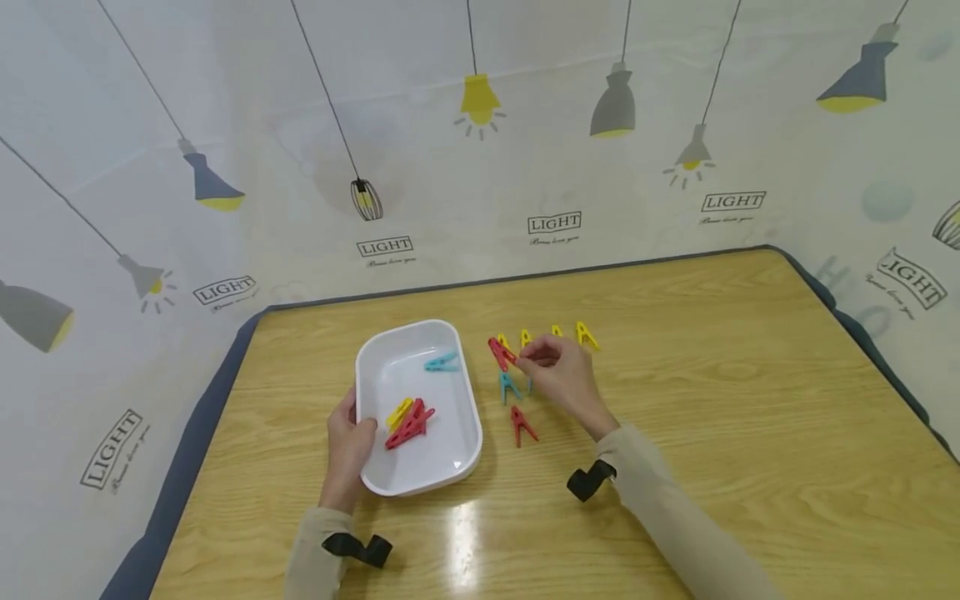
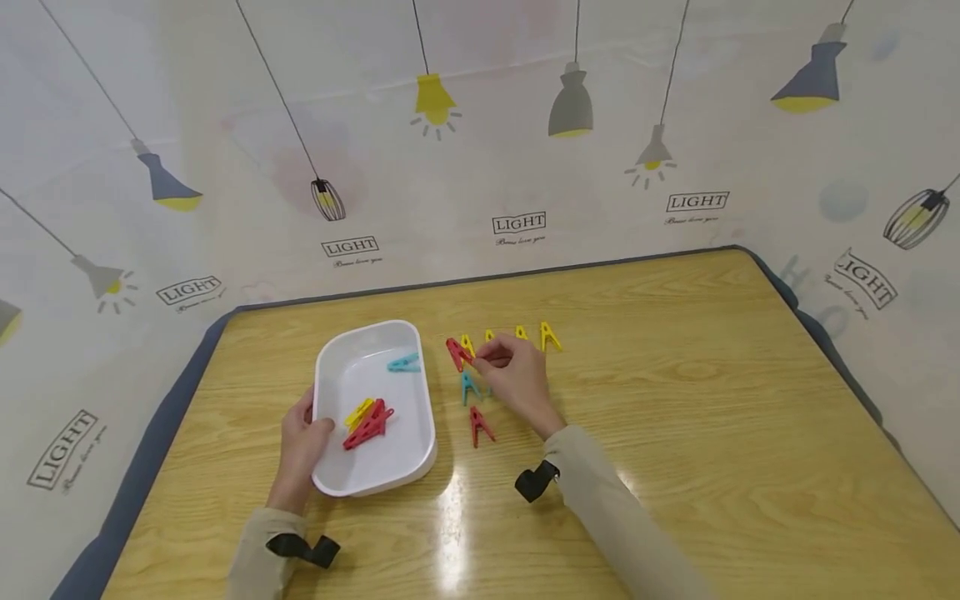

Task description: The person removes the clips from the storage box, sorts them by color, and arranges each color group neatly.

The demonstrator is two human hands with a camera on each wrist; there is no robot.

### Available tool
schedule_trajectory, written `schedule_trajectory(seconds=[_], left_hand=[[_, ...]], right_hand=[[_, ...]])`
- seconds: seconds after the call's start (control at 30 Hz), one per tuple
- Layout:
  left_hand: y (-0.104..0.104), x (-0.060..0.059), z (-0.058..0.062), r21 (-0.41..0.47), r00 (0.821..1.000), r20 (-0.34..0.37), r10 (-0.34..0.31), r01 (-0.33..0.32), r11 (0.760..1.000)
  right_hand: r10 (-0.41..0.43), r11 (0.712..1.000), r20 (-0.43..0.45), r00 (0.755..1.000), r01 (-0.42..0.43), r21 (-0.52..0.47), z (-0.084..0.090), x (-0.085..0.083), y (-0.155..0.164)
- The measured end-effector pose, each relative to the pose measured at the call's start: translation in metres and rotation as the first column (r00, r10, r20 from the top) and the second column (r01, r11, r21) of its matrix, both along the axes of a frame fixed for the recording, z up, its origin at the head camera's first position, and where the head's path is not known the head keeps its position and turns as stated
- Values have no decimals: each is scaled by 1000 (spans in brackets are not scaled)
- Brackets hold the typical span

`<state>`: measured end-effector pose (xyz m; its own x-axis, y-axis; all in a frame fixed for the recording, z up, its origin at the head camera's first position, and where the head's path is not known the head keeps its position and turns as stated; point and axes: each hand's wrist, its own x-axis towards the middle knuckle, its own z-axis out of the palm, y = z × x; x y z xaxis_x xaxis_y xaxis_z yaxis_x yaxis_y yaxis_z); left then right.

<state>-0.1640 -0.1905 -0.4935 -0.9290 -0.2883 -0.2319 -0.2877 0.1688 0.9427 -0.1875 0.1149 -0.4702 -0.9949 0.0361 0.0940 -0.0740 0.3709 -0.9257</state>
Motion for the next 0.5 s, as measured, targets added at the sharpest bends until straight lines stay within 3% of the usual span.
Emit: schedule_trajectory(seconds=[0.2,0.5], left_hand=[[0,-1,0,-16,1000,-21,-6,6,1000],[-1,1,1,-44,1000,1,-17,17,999]], right_hand=[[-1,1000,12,1000,1,27,-14,12,20],[33,999,32,999,-33,20,-26,38,42]])
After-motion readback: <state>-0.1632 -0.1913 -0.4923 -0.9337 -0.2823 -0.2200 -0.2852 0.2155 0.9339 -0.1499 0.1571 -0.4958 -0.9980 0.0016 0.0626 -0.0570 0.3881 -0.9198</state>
